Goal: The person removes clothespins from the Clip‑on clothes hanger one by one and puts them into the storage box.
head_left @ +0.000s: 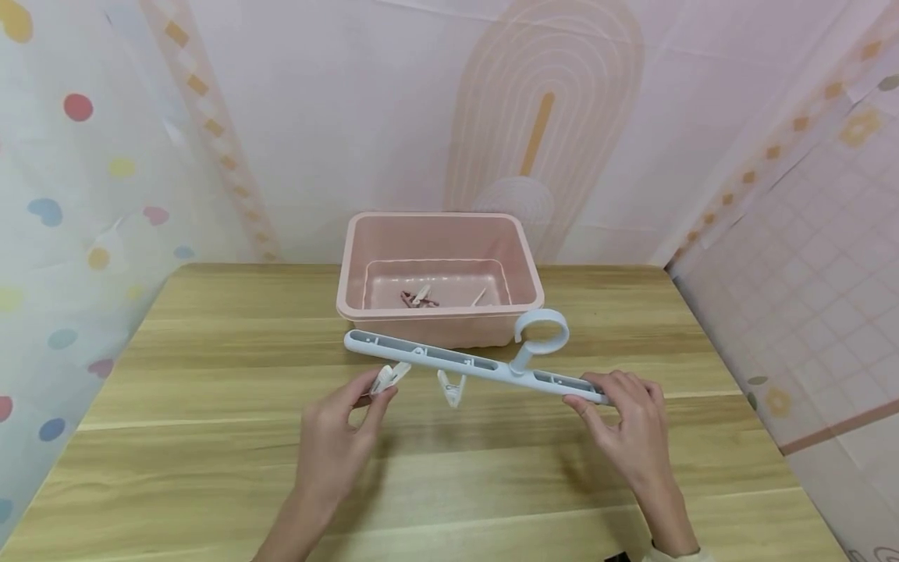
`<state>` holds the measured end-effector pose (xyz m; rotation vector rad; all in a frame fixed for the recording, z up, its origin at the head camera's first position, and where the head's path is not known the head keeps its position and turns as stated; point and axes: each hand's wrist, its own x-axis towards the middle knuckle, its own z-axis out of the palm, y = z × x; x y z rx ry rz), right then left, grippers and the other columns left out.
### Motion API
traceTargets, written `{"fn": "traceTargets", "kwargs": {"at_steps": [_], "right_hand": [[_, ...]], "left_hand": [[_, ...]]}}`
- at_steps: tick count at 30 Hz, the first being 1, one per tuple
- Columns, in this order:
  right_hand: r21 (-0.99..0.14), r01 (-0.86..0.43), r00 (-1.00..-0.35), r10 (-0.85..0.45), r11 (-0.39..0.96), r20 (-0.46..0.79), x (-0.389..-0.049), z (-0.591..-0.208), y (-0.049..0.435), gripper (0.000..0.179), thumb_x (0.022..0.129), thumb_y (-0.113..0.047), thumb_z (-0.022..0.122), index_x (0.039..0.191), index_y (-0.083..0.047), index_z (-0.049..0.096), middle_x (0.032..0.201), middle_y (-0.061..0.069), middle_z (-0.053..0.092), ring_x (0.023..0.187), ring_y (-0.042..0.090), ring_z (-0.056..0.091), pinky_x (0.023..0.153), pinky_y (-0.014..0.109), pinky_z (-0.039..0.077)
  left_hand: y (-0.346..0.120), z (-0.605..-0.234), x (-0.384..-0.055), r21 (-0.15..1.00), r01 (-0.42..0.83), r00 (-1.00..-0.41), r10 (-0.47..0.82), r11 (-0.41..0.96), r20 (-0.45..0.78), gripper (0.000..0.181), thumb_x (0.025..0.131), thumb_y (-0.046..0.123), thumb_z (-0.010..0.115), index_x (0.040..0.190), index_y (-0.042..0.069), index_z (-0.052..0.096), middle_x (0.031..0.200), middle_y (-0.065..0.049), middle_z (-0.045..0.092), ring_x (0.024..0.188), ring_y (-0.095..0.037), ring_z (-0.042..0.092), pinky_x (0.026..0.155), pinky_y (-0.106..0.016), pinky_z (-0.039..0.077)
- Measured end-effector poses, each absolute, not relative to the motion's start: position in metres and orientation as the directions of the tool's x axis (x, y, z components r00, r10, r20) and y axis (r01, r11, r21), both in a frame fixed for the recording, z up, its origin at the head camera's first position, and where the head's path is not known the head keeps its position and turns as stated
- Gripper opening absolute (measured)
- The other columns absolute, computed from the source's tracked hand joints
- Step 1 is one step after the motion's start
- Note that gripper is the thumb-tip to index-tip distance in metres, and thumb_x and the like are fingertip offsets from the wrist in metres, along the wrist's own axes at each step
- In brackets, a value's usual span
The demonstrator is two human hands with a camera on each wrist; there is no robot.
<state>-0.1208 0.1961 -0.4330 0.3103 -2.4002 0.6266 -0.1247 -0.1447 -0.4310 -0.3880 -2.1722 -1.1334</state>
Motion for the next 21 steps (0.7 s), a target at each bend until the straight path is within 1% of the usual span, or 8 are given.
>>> {"fn": "traceTargets", "kwargs": {"at_steps": [2, 5, 8, 10, 12, 15, 21], "right_hand": [[-0.354, -0.363, -0.770, -0.064, 0.862, 0.635, -0.1199, -0.4330, 0.1953, 0.034, 0.071, -0.025, 0.085, 0.098, -0.008, 0.074, 0.081, 0.004, 0.070, 0.076, 0.018, 0.058, 0.082, 0.033, 0.032], [-0.350, -0.359, -0.769, -0.062, 0.865, 0.636, -0.1185, -0.4333, 0.1939, 0.033, 0.071, -0.025, 0.085, 0.097, -0.009, 0.074, 0.080, 0.005, 0.070, 0.075, 0.018, 0.057, 0.081, 0.032, 0.032], [-0.351, -0.356, -0.770, -0.059, 0.866, 0.635, -0.1176, -0.4338, 0.1933, 0.032, 0.072, -0.026, 0.085, 0.097, -0.009, 0.074, 0.080, 0.004, 0.069, 0.073, 0.017, 0.057, 0.082, 0.032, 0.033], [-0.354, -0.353, -0.772, -0.056, 0.866, 0.633, -0.1173, -0.4339, 0.1932, 0.031, 0.072, -0.027, 0.085, 0.096, -0.009, 0.074, 0.079, 0.004, 0.069, 0.073, 0.016, 0.056, 0.081, 0.032, 0.033], [-0.358, -0.352, -0.775, -0.054, 0.865, 0.630, -0.1170, -0.4338, 0.1931, 0.031, 0.073, -0.027, 0.085, 0.096, -0.009, 0.074, 0.079, 0.003, 0.069, 0.073, 0.016, 0.057, 0.082, 0.031, 0.034], [-0.369, -0.351, -0.780, -0.051, 0.861, 0.624, -0.1167, -0.4337, 0.1929, 0.030, 0.072, -0.025, 0.086, 0.095, -0.010, 0.074, 0.080, 0.003, 0.070, 0.074, 0.016, 0.058, 0.082, 0.031, 0.034], [-0.398, -0.349, -0.797, -0.045, 0.849, 0.602, -0.1158, -0.4344, 0.1915, 0.029, 0.072, -0.021, 0.087, 0.095, -0.009, 0.074, 0.081, 0.004, 0.071, 0.076, 0.018, 0.062, 0.086, 0.031, 0.036]], "left_hand": [[-0.1432, -0.4322, -0.1246, 0.543, 0.556, -0.687, -0.019, 0.630, 0.726, 0.024, 0.075, -0.004, 0.084, 0.096, 0.000, 0.074, 0.088, -0.011, 0.078, 0.071, -0.019, 0.075, 0.067, -0.026, 0.059], [-0.1412, -0.4334, -0.1241, 0.467, 0.575, -0.623, -0.009, 0.672, 0.782, 0.022, 0.077, -0.001, 0.082, 0.098, 0.001, 0.074, 0.084, -0.011, 0.078, 0.069, -0.022, 0.074, 0.064, -0.033, 0.059], [-0.1394, -0.4339, -0.1241, 0.401, 0.589, -0.566, 0.003, 0.702, 0.825, 0.015, 0.089, 0.011, 0.074, 0.100, 0.000, 0.073, 0.082, -0.012, 0.077, 0.070, -0.025, 0.075, 0.062, -0.037, 0.058], [-0.1382, -0.4337, -0.1240, 0.368, 0.596, -0.531, 0.007, 0.714, 0.847, 0.022, 0.098, 0.020, 0.066, 0.101, 0.000, 0.073, 0.082, -0.013, 0.077, 0.070, -0.026, 0.075, 0.060, -0.038, 0.058], [-0.1374, -0.4331, -0.1241, 0.349, 0.603, -0.508, 0.008, 0.718, 0.861, 0.031, 0.103, 0.026, 0.057, 0.101, -0.001, 0.072, 0.082, -0.014, 0.077, 0.070, -0.026, 0.075, 0.059, -0.037, 0.058], [-0.1364, -0.4317, -0.1240, 0.320, 0.604, -0.478, 0.010, 0.730, 0.878, 0.033, 0.104, 0.024, 0.054, 0.102, -0.003, 0.073, 0.083, -0.015, 0.076, 0.070, -0.027, 0.074, 0.059, -0.037, 0.058], [-0.1358, -0.4295, -0.1236, 0.238, 0.598, -0.401, 0.029, 0.765, 0.916, 0.027, 0.103, 0.015, 0.055, 0.103, -0.006, 0.072, 0.088, -0.016, 0.076, 0.071, -0.028, 0.073, 0.062, -0.038, 0.059]]}}
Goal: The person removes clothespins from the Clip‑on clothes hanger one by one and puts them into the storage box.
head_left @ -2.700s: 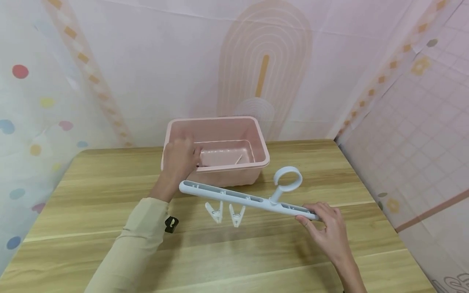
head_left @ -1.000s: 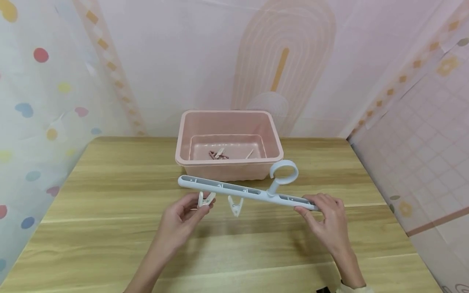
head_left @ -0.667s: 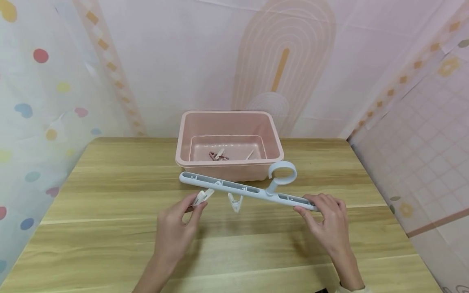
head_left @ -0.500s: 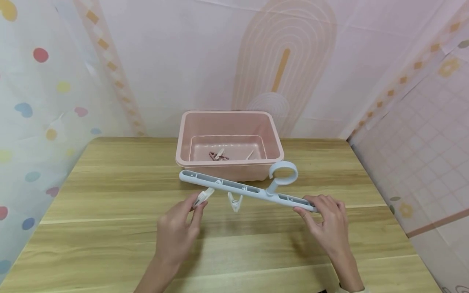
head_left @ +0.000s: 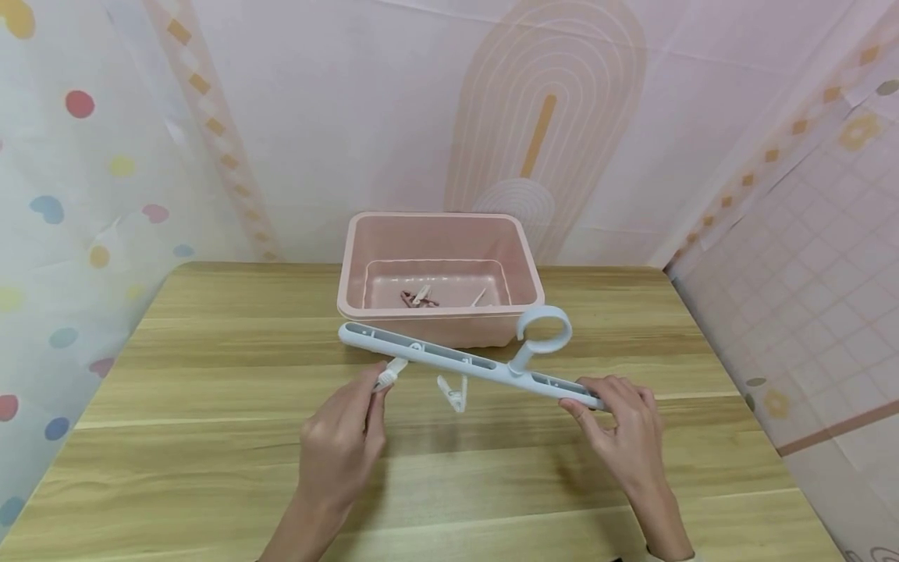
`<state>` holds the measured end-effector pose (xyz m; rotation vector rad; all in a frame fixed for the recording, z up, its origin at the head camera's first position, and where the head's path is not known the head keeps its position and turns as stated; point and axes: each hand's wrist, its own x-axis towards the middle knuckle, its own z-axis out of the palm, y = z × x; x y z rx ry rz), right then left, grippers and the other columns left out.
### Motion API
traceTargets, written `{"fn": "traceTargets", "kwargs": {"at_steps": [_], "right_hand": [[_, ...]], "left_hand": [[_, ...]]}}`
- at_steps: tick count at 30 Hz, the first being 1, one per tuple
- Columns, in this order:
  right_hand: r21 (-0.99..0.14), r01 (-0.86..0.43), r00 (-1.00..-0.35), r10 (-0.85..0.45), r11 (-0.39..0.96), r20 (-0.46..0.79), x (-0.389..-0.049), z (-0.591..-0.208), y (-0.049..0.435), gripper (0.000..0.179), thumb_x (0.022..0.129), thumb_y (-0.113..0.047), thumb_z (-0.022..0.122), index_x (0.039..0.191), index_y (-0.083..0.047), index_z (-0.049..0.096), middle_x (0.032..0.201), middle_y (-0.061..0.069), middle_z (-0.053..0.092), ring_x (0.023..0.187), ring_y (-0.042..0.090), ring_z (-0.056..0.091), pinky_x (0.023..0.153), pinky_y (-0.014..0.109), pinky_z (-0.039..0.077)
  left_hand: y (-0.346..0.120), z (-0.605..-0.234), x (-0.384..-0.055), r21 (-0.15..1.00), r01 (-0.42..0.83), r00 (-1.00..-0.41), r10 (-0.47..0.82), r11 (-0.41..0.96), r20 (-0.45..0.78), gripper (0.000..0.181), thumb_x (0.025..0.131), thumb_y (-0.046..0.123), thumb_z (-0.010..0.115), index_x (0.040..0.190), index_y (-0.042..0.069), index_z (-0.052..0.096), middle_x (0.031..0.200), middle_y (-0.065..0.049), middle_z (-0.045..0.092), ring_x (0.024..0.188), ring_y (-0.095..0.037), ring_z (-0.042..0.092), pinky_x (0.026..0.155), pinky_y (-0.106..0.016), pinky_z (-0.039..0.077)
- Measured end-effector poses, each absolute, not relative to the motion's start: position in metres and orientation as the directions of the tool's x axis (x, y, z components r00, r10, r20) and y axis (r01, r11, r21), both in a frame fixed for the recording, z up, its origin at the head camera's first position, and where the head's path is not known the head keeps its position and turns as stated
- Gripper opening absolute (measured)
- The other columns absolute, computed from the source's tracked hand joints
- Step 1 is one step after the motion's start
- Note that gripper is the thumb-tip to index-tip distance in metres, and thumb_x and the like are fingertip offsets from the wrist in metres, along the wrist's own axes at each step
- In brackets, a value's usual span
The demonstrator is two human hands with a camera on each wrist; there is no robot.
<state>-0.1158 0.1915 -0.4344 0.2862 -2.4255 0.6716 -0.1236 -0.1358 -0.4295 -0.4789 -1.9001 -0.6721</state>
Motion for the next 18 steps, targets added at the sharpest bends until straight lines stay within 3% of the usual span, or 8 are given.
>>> {"fn": "traceTargets", "kwargs": {"at_steps": [3, 5, 7, 9, 11, 13, 15, 18], "right_hand": [[-0.420, -0.346, -0.806, -0.036, 0.839, 0.591, -0.116, -0.435, 0.190, 0.028, 0.072, -0.020, 0.087, 0.094, -0.009, 0.074, 0.081, 0.003, 0.071, 0.077, 0.018, 0.062, 0.086, 0.030, 0.036], [-0.431, -0.346, -0.811, -0.035, 0.834, 0.584, -0.117, -0.435, 0.190, 0.027, 0.072, -0.019, 0.087, 0.094, -0.010, 0.074, 0.081, 0.002, 0.071, 0.078, 0.017, 0.062, 0.085, 0.030, 0.036], [-0.444, -0.346, -0.818, -0.034, 0.826, 0.574, -0.116, -0.436, 0.189, 0.026, 0.072, -0.019, 0.087, 0.094, -0.010, 0.074, 0.081, 0.002, 0.071, 0.078, 0.016, 0.062, 0.086, 0.030, 0.036], [-0.460, -0.345, -0.825, -0.031, 0.818, 0.564, -0.116, -0.436, 0.189, 0.026, 0.073, -0.018, 0.087, 0.093, -0.010, 0.074, 0.082, 0.002, 0.071, 0.079, 0.015, 0.062, 0.086, 0.030, 0.036], [-0.473, -0.344, -0.831, -0.028, 0.811, 0.556, -0.116, -0.437, 0.189, 0.025, 0.073, -0.017, 0.087, 0.094, -0.010, 0.074, 0.082, 0.002, 0.072, 0.079, 0.014, 0.061, 0.087, 0.030, 0.036], [-0.485, -0.345, -0.833, -0.024, 0.804, 0.552, -0.116, -0.438, 0.189, 0.025, 0.072, -0.016, 0.087, 0.094, -0.010, 0.074, 0.082, 0.002, 0.072, 0.079, 0.013, 0.061, 0.087, 0.031, 0.035], [-0.496, -0.348, -0.835, -0.022, 0.795, 0.550, -0.116, -0.438, 0.189, 0.025, 0.072, -0.014, 0.086, 0.094, -0.010, 0.074, 0.083, 0.002, 0.072, 0.080, 0.012, 0.060, 0.085, 0.031, 0.035], [-0.511, -0.352, -0.837, -0.019, 0.785, 0.547, -0.117, -0.439, 0.189, 0.025, 0.072, -0.013, 0.086, 0.093, -0.010, 0.074, 0.083, 0.001, 0.072, 0.081, 0.010, 0.060, 0.084, 0.030, 0.034]], "left_hand": [[-0.135, -0.430, -0.124, 0.218, 0.598, -0.374, 0.028, 0.771, 0.927, 0.026, 0.103, 0.014, 0.055, 0.103, -0.006, 0.071, 0.088, -0.015, 0.076, 0.071, -0.028, 0.073, 0.062, -0.038, 0.059], [-0.135, -0.431, -0.123, 0.270, 0.614, -0.396, -0.007, 0.741, 0.918, 0.021, 0.099, 0.011, 0.061, 0.102, -0.006, 0.072, 0.088, -0.015, 0.076, 0.071, -0.028, 0.074, 0.063, -0.036, 0.059], [-0.134, -0.432, -0.122, 0.405, 0.634, -0.478, -0.077, 0.659, 0.875, 0.014, 0.092, 0.003, 0.068, 0.102, -0.005, 0.073, 0.089, -0.016, 0.077, 0.073, -0.024, 0.075, 0.066, -0.029, 0.060], [-0.132, -0.431, -0.119, 0.599, 0.630, -0.615, -0.154, 0.495, 0.774, 0.016, 0.086, -0.004, 0.073, 0.102, -0.004, 0.073, 0.089, -0.017, 0.078, 0.075, -0.016, 0.076, 0.066, -0.022, 0.059], [-0.130, -0.430, -0.116, 0.800, 0.559, -0.778, -0.195, 0.218, 0.597, 0.021, 0.082, -0.011, 0.074, 0.102, -0.007, 0.072, 0.091, -0.018, 0.077, 0.079, -0.012, 0.077, 0.071, -0.021, 0.059], [-0.128, -0.428, -0.114, 0.905, 0.422, -0.898, -0.160, -0.056, 0.409, 0.020, 0.085, -0.012, 0.070, 0.105, -0.010, 0.068, 0.093, -0.015, 0.078, 0.084, -0.011, 0.077, 0.075, -0.026, 0.060], [-0.129, -0.428, -0.113, 0.921, 0.257, -0.966, -0.062, -0.294, 0.249, 0.019, 0.091, -0.010, 0.064, 0.109, -0.012, 0.064, 0.095, -0.011, 0.078, 0.089, -0.015, 0.077, 0.080, -0.032, 0.060], [-0.132, -0.429, -0.113, 0.868, 0.069, -0.980, 0.129, -0.492, 0.151, 0.020, 0.097, -0.006, 0.056, 0.117, -0.007, 0.061, 0.101, -0.003, 0.078, 0.097, -0.016, 0.076, 0.088, -0.032, 0.059]]}}
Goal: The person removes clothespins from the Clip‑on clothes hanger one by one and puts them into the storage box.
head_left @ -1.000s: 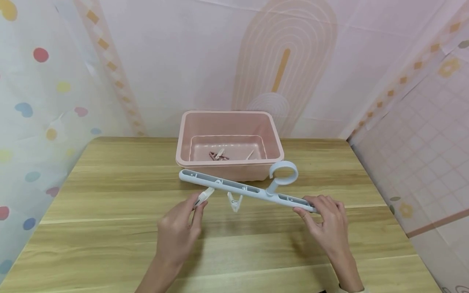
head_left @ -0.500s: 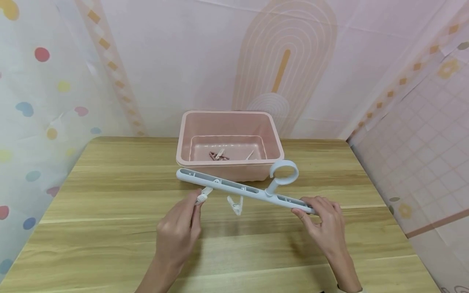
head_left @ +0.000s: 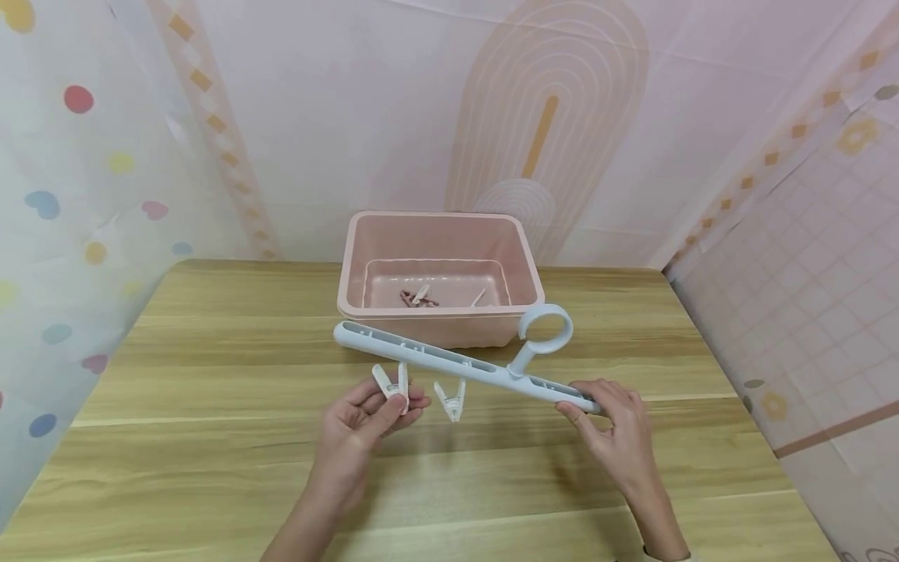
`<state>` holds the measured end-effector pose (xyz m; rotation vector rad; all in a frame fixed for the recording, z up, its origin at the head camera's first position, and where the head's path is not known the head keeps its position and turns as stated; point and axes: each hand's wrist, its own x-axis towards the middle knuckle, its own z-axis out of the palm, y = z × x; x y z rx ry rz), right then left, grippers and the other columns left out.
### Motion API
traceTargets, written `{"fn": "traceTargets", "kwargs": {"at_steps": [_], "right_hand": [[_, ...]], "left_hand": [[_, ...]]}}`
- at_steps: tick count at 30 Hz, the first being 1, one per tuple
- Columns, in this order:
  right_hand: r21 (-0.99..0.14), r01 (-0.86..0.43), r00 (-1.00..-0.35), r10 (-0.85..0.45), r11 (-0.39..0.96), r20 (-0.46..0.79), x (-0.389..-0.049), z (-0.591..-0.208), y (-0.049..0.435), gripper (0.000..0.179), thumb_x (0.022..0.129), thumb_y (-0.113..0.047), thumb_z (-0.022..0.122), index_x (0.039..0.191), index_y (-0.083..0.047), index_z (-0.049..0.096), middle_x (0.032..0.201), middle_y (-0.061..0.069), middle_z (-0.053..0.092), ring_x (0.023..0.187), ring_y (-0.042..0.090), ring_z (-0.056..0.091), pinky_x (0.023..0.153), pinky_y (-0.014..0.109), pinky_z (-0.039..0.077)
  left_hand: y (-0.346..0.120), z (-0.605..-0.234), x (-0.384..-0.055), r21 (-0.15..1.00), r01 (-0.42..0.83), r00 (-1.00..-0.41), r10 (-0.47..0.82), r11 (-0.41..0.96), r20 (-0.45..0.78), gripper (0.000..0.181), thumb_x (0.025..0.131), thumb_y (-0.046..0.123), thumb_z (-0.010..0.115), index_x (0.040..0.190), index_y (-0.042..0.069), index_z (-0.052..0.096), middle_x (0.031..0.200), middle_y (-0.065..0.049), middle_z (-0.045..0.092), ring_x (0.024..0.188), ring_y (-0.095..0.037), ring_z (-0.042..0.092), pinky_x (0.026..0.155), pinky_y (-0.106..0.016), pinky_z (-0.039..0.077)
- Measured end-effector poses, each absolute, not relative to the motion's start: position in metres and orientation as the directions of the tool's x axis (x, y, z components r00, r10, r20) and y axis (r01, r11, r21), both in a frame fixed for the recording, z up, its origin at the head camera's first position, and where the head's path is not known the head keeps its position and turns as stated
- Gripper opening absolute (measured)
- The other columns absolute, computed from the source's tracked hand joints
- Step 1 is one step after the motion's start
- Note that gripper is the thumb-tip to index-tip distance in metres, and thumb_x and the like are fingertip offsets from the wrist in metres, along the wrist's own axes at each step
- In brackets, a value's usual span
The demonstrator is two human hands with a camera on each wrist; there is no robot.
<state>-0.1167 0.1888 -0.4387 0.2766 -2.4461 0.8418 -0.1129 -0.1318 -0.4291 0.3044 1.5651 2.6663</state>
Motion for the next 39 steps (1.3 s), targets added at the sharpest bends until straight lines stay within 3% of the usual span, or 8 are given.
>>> {"fn": "traceTargets", "kwargs": {"at_steps": [4, 8, 12, 16, 20, 24, 31, 39], "right_hand": [[-0.516, -0.360, -0.831, -0.015, 0.777, 0.556, -0.118, -0.439, 0.190, 0.025, 0.071, -0.012, 0.086, 0.093, -0.010, 0.074, 0.084, 0.002, 0.072, 0.082, 0.010, 0.061, 0.084, 0.029, 0.034], [-0.505, -0.384, -0.810, -0.019, 0.773, 0.587, -0.120, -0.438, 0.191, 0.026, 0.070, -0.010, 0.086, 0.093, -0.009, 0.075, 0.083, 0.002, 0.073, 0.080, 0.011, 0.062, 0.084, 0.029, 0.035], [-0.511, -0.402, -0.792, -0.009, 0.760, 0.610, -0.120, -0.435, 0.194, 0.027, 0.070, -0.008, 0.086, 0.094, -0.008, 0.075, 0.082, 0.003, 0.073, 0.079, 0.007, 0.061, 0.083, 0.028, 0.034], [-0.525, -0.401, -0.787, 0.011, 0.751, 0.617, -0.120, -0.432, 0.197, 0.027, 0.070, -0.007, 0.085, 0.095, -0.007, 0.075, 0.083, 0.004, 0.073, 0.081, 0.002, 0.059, 0.083, 0.028, 0.033], [-0.534, -0.392, -0.790, 0.023, 0.749, 0.613, -0.119, -0.430, 0.199, 0.027, 0.071, -0.007, 0.085, 0.096, -0.007, 0.075, 0.083, 0.004, 0.072, 0.081, 0.000, 0.057, 0.084, 0.028, 0.033], [-0.526, -0.395, -0.787, 0.017, 0.753, 0.616, -0.118, -0.431, 0.199, 0.027, 0.071, -0.008, 0.086, 0.095, -0.008, 0.075, 0.082, 0.003, 0.072, 0.081, 0.001, 0.057, 0.083, 0.028, 0.033], [-0.507, -0.410, -0.769, 0.012, 0.758, 0.639, -0.116, -0.433, 0.201, 0.027, 0.069, -0.008, 0.085, 0.094, -0.008, 0.075, 0.081, 0.004, 0.072, 0.079, 0.002, 0.059, 0.083, 0.026, 0.034], [-0.509, -0.398, -0.771, 0.023, 0.763, 0.637, -0.114, -0.434, 0.203, 0.026, 0.070, -0.009, 0.085, 0.094, -0.009, 0.075, 0.081, 0.003, 0.072, 0.078, 0.004, 0.059, 0.083, 0.027, 0.033]], "left_hand": [[-0.136, -0.434, -0.114, 0.770, -0.098, -0.938, 0.317, -0.630, 0.140, 0.025, 0.102, -0.004, 0.047, 0.122, 0.002, 0.060, 0.109, -0.002, 0.075, 0.106, -0.015, 0.073, 0.095, -0.027, 0.055], [-0.140, -0.442, -0.115, 0.848, -0.048, -0.947, 0.295, -0.528, 0.130, 0.022, 0.101, -0.003, 0.051, 0.121, -0.003, 0.059, 0.111, -0.003, 0.075, 0.107, -0.017, 0.073, 0.095, -0.030, 0.056], [-0.145, -0.444, -0.118, 0.963, 0.266, -0.959, 0.091, -0.037, 0.268, 0.021, 0.091, -0.004, 0.068, 0.112, -0.006, 0.065, 0.103, -0.007, 0.075, 0.092, -0.008, 0.072, 0.083, -0.025, 0.060], [-0.155, -0.435, -0.128, 0.735, 0.529, -0.808, -0.014, 0.424, 0.590, 0.027, 0.078, -0.011, 0.077, 0.104, -0.004, 0.071, 0.101, -0.011, 0.068, 0.083, -0.009, 0.066, 0.078, -0.011, 0.054], [-0.164, -0.420, -0.143, 0.567, 0.585, -0.694, -0.002, 0.579, 0.720, 0.034, 0.077, -0.011, 0.078, 0.110, -0.005, 0.069, 0.103, -0.014, 0.067, 0.086, -0.021, 0.068, 0.083, -0.006, 0.050], [-0.169, -0.408, -0.161, 0.531, 0.559, -0.693, 0.008, 0.637, 0.721, 0.039, 0.082, -0.008, 0.076, 0.119, -0.006, 0.064, 0.101, -0.015, 0.069, 0.089, -0.025, 0.069, 0.082, -0.016, 0.054], [-0.160, -0.388, -0.206, 0.527, 0.518, -0.774, 0.108, 0.674, 0.623, 0.035, 0.091, -0.002, 0.068, 0.125, -0.001, 0.059, 0.107, -0.016, 0.069, 0.092, -0.028, 0.067, 0.078, -0.041, 0.057], [-0.149, -0.378, -0.246, 0.364, 0.497, -0.775, 0.213, 0.788, 0.595, 0.016, 0.098, 0.007, 0.061, 0.107, -0.006, 0.056, 0.087, -0.021, 0.063, 0.076, -0.037, 0.058, 0.065, -0.049, 0.050]]}}
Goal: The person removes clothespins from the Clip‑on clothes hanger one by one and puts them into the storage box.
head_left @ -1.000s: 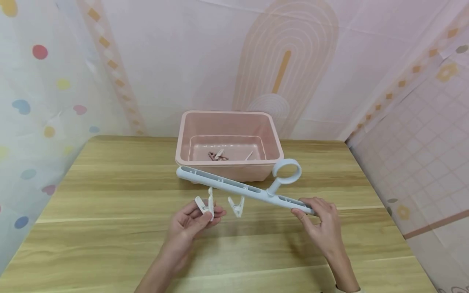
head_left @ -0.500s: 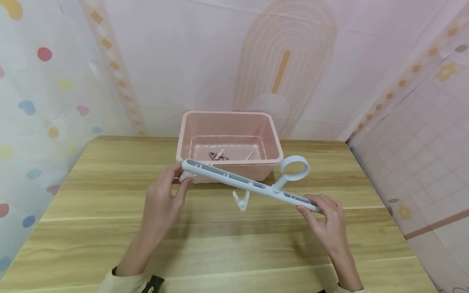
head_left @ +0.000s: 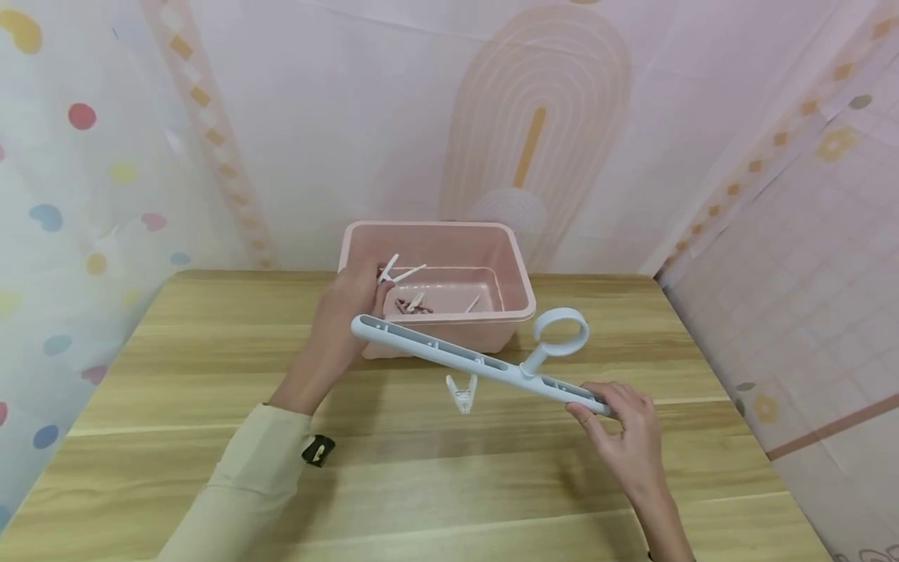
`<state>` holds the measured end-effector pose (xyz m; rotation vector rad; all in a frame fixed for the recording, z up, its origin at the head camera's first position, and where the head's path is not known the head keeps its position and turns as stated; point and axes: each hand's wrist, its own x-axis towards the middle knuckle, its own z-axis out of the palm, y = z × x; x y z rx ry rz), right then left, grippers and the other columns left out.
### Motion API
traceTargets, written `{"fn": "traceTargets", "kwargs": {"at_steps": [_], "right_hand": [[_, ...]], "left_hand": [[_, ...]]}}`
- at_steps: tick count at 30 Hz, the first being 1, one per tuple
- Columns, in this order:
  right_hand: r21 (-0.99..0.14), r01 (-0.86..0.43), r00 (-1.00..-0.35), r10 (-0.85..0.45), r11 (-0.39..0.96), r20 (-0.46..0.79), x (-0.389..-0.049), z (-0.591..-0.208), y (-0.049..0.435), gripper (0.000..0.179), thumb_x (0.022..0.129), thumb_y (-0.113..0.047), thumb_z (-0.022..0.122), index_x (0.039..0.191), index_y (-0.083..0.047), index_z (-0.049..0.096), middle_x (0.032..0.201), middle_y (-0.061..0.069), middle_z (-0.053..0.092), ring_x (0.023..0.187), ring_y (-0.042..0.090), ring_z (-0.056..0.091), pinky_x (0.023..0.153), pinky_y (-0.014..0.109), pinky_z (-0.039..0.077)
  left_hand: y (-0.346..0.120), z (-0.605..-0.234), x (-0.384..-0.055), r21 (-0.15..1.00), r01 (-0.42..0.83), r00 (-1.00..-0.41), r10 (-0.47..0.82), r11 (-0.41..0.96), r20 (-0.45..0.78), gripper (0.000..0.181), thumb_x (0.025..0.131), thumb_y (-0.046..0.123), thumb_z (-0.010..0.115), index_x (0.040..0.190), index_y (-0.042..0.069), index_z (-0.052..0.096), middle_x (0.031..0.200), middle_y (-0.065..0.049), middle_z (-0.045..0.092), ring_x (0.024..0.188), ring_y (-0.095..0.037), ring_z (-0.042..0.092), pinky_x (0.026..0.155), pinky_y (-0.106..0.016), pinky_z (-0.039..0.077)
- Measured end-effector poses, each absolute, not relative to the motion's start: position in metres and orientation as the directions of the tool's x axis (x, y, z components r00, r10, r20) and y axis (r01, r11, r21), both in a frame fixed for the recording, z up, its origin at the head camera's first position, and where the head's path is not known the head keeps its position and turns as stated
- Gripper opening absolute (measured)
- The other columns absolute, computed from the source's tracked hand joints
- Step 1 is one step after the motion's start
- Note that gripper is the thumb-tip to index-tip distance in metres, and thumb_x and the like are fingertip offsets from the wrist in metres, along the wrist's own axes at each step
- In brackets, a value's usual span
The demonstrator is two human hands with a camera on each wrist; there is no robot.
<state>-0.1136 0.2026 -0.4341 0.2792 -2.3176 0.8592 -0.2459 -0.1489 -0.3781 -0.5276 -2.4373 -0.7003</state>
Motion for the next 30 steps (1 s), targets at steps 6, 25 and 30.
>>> {"fn": "traceTargets", "kwargs": {"at_steps": [6, 25, 30], "right_hand": [[-0.499, -0.375, -0.778, 0.028, 0.781, 0.628, -0.112, -0.435, 0.202, 0.027, 0.070, -0.010, 0.085, 0.094, -0.008, 0.075, 0.082, 0.003, 0.072, 0.079, 0.007, 0.059, 0.082, 0.021, 0.031], [-0.499, -0.379, -0.775, 0.026, 0.779, 0.631, -0.116, -0.432, 0.206, 0.026, 0.070, -0.010, 0.085, 0.094, -0.008, 0.074, 0.081, 0.004, 0.071, 0.079, 0.006, 0.059, 0.084, 0.030, 0.034], [-0.507, -0.372, -0.788, 0.025, 0.777, 0.615, -0.116, -0.432, 0.205, 0.026, 0.071, -0.011, 0.085, 0.095, -0.009, 0.075, 0.081, 0.002, 0.071, 0.080, 0.005, 0.058, 0.083, 0.028, 0.033]], "left_hand": [[-0.149, -0.386, -0.259, 0.395, 0.417, -0.864, 0.221, 0.819, 0.453, 0.010, 0.099, 0.004, 0.057, 0.095, -0.004, 0.055, 0.078, -0.019, 0.059, 0.069, -0.036, 0.056, 0.062, -0.048, 0.049], [-0.134, -0.394, -0.243, 0.504, 0.561, -0.753, 0.153, 0.657, 0.640, 0.013, 0.096, 0.008, 0.064, 0.103, -0.003, 0.067, 0.108, -0.018, 0.068, 0.096, -0.033, 0.065, 0.081, -0.045, 0.055], [-0.118, -0.408, -0.201, 0.587, 0.631, -0.726, 0.119, 0.507, 0.677, 0.025, 0.087, -0.005, 0.069, 0.112, 0.001, 0.068, 0.114, -0.015, 0.068, 0.103, -0.028, 0.068, 0.089, -0.041, 0.055]]}}
